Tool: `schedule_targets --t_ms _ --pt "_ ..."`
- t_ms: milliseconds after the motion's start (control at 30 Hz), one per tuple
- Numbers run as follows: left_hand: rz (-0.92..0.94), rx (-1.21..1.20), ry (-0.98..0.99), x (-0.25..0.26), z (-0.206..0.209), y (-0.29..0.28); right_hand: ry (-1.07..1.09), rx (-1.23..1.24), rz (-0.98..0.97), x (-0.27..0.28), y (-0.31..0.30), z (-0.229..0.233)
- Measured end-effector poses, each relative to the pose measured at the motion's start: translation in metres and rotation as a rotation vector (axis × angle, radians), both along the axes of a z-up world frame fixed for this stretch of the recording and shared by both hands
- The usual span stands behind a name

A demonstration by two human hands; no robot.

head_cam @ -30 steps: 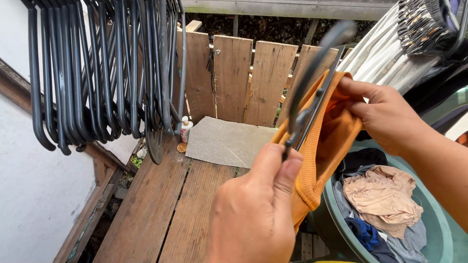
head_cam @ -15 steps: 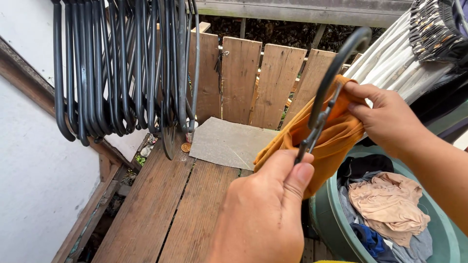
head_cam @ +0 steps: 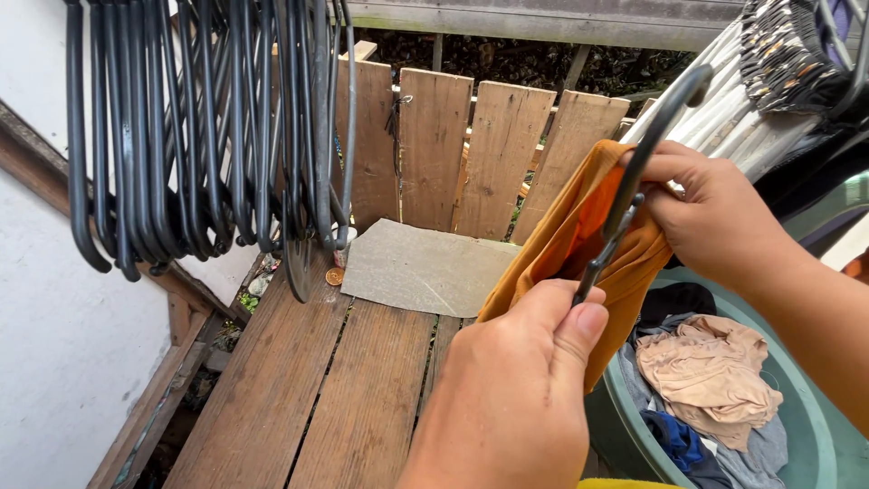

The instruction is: Hanging various pieces of laundry on plastic hangers.

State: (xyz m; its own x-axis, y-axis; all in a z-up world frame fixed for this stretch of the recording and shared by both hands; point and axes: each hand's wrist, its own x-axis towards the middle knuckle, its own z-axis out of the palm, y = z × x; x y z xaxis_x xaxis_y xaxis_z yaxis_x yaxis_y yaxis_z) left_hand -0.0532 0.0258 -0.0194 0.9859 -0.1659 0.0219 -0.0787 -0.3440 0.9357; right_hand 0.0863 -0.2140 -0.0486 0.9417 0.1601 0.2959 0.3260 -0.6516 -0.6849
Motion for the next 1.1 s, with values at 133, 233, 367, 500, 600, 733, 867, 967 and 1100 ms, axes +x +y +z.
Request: schedule_targets --t_ms 133,233,367,500,600,733,867,967,1100 --pt "-0.028 -0.01 0.006 0.004 0.009 -0.01 -0.033 0.0 0.028 -0.009 0.007 0.007" --pt "-0.042 -0.018 0.041 0.005 0.009 -0.016 -0.086 -0.036 0.084 -0.018 0.017 0.019" --pt "-0.045 -0.051 0.031 0.006 0.006 -0.02 -0.163 -0.129 0.151 -0.025 0.022 0.026" --pt "-0.036 -0.097 -0.016 0.006 -0.003 -0.021 -0.147 -0.105 0.173 -0.033 0.03 0.03" --pt "-0.008 -0.124 -0.021 0.005 0.0 -0.023 -0.164 -0.106 0.21 -0.045 0.042 0.039" --pt "0.027 -0.171 -0.016 0.003 0.006 -0.028 -0.218 -0.08 0.289 -0.057 0.051 0.052" --pt "0.029 -0.288 0.007 0.001 0.017 -0.035 -0.225 0.029 0.367 -0.06 0.044 0.055" --pt "0.019 -0.35 -0.093 -0.001 0.019 -0.042 -0.242 0.104 0.392 -0.067 0.047 0.073" --pt "0.033 -0.403 -0.384 -0.004 0.024 -0.053 -0.491 -0.024 0.44 -0.068 0.039 0.089"
